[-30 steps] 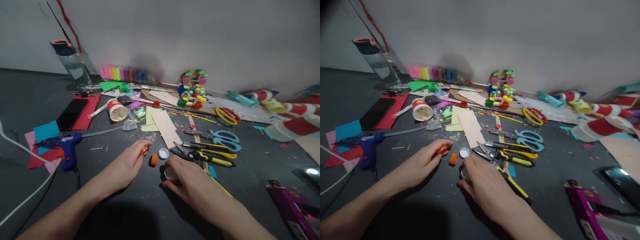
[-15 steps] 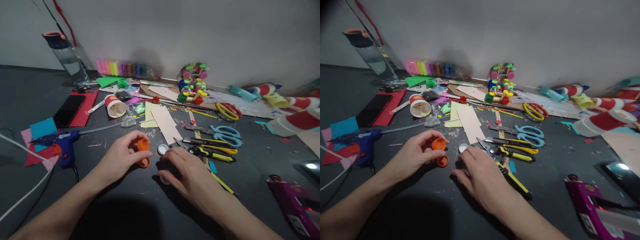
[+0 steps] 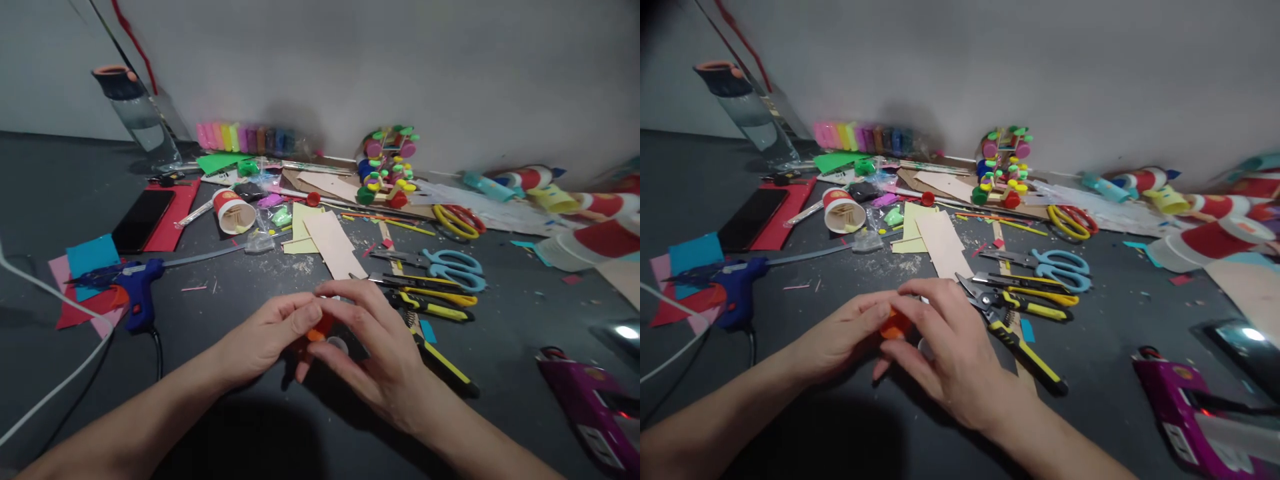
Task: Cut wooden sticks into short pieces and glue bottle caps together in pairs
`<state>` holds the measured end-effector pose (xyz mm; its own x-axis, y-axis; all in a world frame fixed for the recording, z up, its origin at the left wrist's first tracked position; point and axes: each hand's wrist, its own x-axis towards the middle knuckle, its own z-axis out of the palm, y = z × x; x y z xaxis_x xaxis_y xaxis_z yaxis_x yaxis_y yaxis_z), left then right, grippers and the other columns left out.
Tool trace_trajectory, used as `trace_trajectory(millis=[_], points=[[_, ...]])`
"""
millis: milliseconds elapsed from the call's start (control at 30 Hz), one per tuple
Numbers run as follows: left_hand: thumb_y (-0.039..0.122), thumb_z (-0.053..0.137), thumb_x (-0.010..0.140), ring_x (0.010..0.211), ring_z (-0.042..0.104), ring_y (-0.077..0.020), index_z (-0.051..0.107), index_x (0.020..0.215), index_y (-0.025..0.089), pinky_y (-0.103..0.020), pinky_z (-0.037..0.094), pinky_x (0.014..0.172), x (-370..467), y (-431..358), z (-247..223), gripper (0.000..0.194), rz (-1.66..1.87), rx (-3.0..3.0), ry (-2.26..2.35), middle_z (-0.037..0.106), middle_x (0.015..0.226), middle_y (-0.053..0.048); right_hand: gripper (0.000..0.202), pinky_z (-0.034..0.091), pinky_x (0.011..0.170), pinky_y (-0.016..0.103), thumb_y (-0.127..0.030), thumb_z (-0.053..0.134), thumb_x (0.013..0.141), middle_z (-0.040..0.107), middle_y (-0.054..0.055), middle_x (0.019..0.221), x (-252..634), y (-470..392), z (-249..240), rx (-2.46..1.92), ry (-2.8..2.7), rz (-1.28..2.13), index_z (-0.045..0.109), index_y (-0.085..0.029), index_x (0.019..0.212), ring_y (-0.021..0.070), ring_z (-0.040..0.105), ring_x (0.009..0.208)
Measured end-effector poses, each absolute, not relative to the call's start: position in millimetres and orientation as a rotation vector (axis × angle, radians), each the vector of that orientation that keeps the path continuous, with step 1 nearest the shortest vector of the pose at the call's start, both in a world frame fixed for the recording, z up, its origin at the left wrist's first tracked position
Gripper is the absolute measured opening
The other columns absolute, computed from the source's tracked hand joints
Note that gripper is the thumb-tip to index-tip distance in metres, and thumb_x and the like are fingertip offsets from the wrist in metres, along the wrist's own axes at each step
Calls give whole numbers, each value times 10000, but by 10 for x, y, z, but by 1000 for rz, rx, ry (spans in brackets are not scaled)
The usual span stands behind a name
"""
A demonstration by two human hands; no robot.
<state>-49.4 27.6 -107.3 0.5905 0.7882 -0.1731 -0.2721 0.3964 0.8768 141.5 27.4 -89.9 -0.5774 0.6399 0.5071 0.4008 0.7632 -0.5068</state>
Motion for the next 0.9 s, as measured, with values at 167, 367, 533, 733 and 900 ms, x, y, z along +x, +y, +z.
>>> trace_trajectory(millis=[167,367,533,733,900], points=[[555,500,969,473,538,-64,626,860,119,-163,417,472,-486,271,-1064,467,623,851,579,617,666,-26,195,437,942,354,-95,574,975,584,96,1167,1429,292,-897,-746,-2267,395,597,-135,1164,186,546,1071],[410,668,913,585,608,-84,655,1076,137,-153,495,508,-449,290,-1032,318,695,804,509,680,799,-50,118,458,899,345,-93,549,983,575,111,1166,1459,302,-906,-777,-2274,396,645,-126,1042,194,541,1074],[429,674,904,654,661,-114,679,1011,129,-145,513,502,-476,298,-1012,318,668,829,557,690,787,-62,165,438,878,372,-57,552,963,594,106,1111,1482,296,-871,-778,-2257,293,657,-117,1075,204,533,1039],[347,749,849,562,621,-90,684,977,141,-135,489,451,-553,336,-948,252,764,787,662,686,717,-21,173,474,869,365,-70,527,988,622,106,1094,1516,353,-843,-835,-2207,252,627,-119,1121,190,577,1012],[210,752,827,598,661,-101,656,1034,179,-198,560,574,-623,416,-879,230,1111,610,774,731,815,-25,289,440,959,522,-262,701,932,625,166,1202,1438,429,-929,-927,-2400,261,648,-108,1170,322,537,1132]])
